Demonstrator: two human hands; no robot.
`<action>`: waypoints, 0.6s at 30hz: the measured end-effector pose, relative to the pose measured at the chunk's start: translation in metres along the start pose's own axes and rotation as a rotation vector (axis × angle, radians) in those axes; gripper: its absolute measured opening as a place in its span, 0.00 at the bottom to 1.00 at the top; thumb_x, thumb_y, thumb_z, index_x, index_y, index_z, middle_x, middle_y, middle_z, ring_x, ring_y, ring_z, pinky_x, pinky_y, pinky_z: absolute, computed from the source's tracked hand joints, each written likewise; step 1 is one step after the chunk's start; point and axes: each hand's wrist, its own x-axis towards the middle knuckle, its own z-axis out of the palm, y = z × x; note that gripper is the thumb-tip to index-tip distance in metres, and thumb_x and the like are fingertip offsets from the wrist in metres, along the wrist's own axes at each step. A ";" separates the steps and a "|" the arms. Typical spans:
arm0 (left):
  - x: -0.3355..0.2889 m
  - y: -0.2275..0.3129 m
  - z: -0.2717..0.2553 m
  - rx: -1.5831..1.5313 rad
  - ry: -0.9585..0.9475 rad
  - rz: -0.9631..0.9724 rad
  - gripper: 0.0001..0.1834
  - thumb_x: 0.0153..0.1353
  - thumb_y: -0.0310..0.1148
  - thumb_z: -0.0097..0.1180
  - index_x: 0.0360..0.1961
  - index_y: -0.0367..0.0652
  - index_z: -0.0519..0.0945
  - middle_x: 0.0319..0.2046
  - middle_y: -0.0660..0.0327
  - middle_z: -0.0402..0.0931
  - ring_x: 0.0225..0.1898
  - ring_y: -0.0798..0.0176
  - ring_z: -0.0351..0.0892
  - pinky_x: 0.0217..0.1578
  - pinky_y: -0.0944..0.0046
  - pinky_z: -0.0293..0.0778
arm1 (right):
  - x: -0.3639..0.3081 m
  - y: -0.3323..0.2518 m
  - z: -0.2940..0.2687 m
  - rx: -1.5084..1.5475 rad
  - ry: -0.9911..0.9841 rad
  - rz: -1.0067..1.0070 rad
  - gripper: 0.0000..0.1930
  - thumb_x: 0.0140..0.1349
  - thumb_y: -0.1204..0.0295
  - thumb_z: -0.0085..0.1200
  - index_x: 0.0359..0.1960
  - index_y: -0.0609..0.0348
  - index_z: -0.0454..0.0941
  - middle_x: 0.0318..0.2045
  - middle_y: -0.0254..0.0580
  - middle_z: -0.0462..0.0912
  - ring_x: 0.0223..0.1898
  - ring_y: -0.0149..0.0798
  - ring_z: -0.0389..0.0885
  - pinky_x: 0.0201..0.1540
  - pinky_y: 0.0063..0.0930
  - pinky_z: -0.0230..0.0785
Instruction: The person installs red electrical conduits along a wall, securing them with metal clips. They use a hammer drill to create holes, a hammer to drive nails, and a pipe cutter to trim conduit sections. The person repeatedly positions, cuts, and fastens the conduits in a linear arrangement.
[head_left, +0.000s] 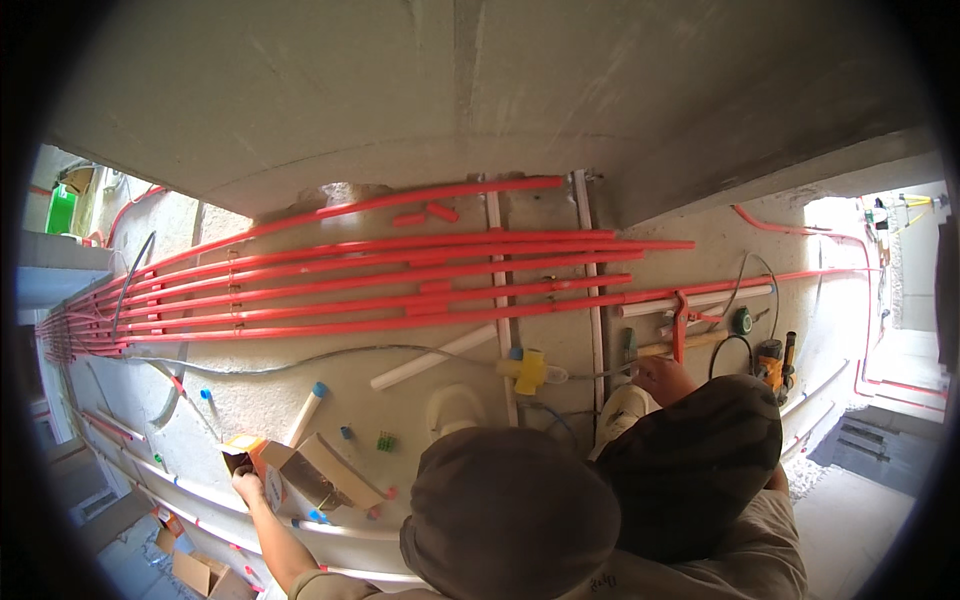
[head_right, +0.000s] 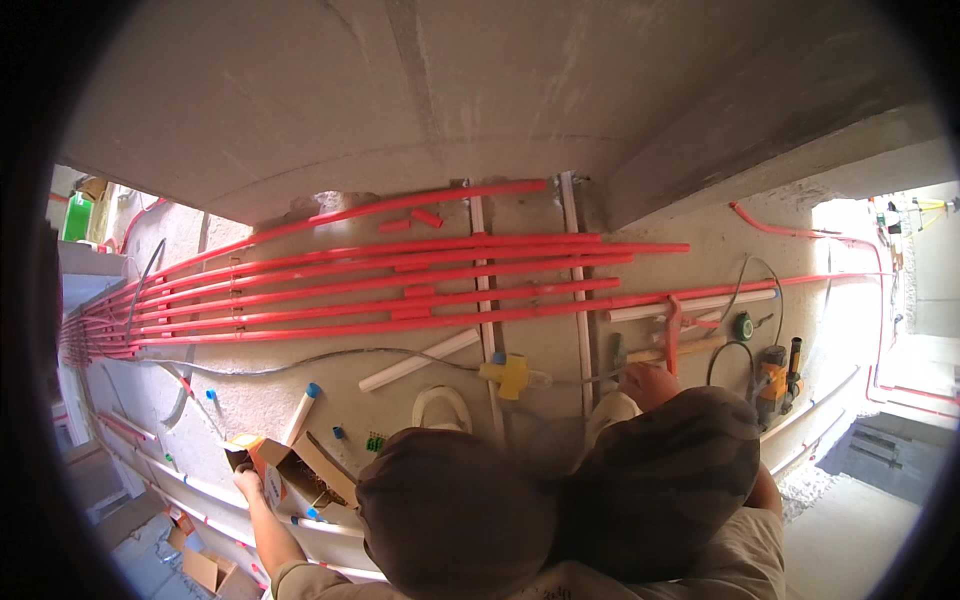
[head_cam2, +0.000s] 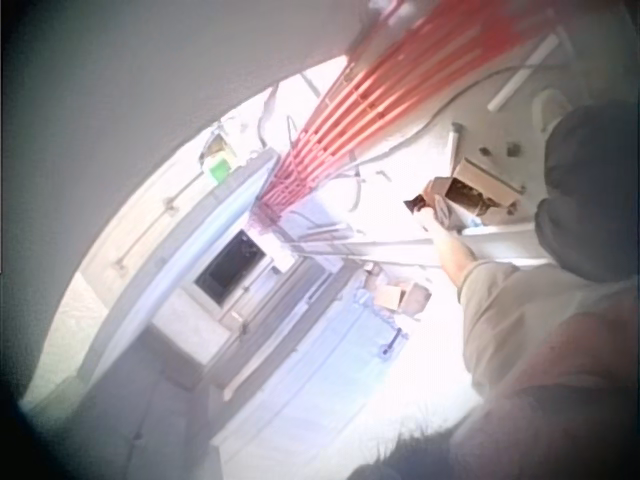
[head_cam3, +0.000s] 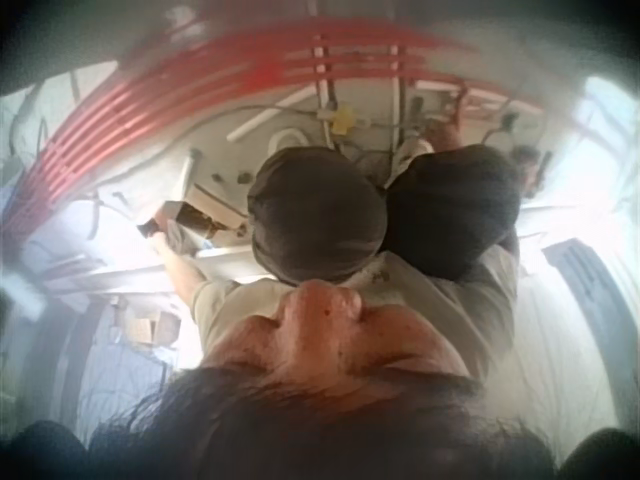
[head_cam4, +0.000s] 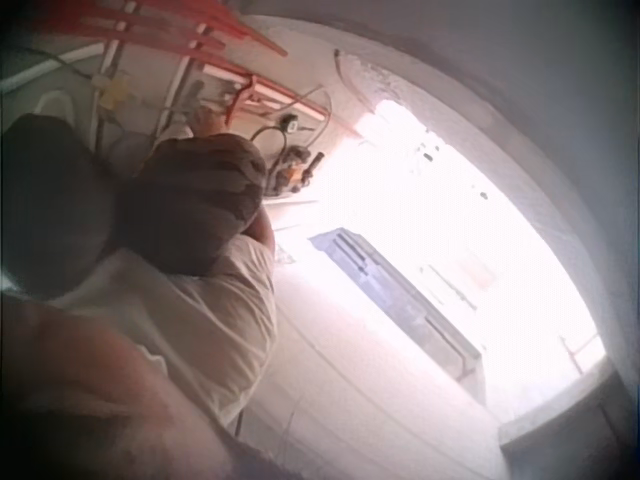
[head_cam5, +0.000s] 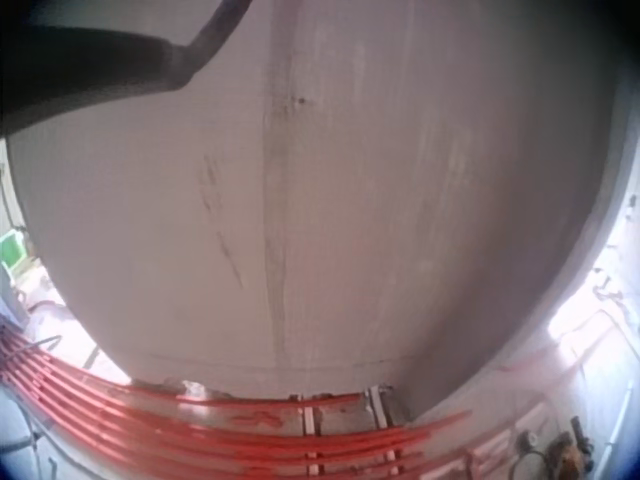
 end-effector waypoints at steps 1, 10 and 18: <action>-0.007 0.001 0.000 0.124 0.045 -0.017 0.15 0.69 0.28 0.56 0.53 0.37 0.88 0.48 0.53 0.88 0.51 0.57 0.84 0.56 0.57 0.77 | 0.000 0.003 0.003 -0.033 -0.016 0.001 0.16 0.65 0.61 0.61 0.49 0.55 0.85 0.42 0.54 0.86 0.47 0.61 0.85 0.49 0.52 0.77; -0.065 0.001 0.004 0.236 0.406 0.131 0.13 0.52 0.22 0.52 0.32 0.34 0.89 0.29 0.48 0.87 0.33 0.56 0.84 0.44 0.56 0.78 | 0.006 0.059 0.025 -0.028 -0.046 0.078 0.19 0.62 0.62 0.64 0.50 0.61 0.85 0.42 0.55 0.87 0.47 0.57 0.88 0.48 0.46 0.79; -0.091 0.043 -0.007 -0.258 0.224 -0.111 0.14 0.48 0.17 0.60 0.38 0.29 0.87 0.33 0.55 0.87 0.36 0.60 0.83 0.42 0.61 0.78 | 0.022 0.056 0.027 0.051 -0.117 0.090 0.17 0.63 0.64 0.62 0.50 0.62 0.84 0.44 0.55 0.87 0.48 0.56 0.87 0.51 0.45 0.79</action>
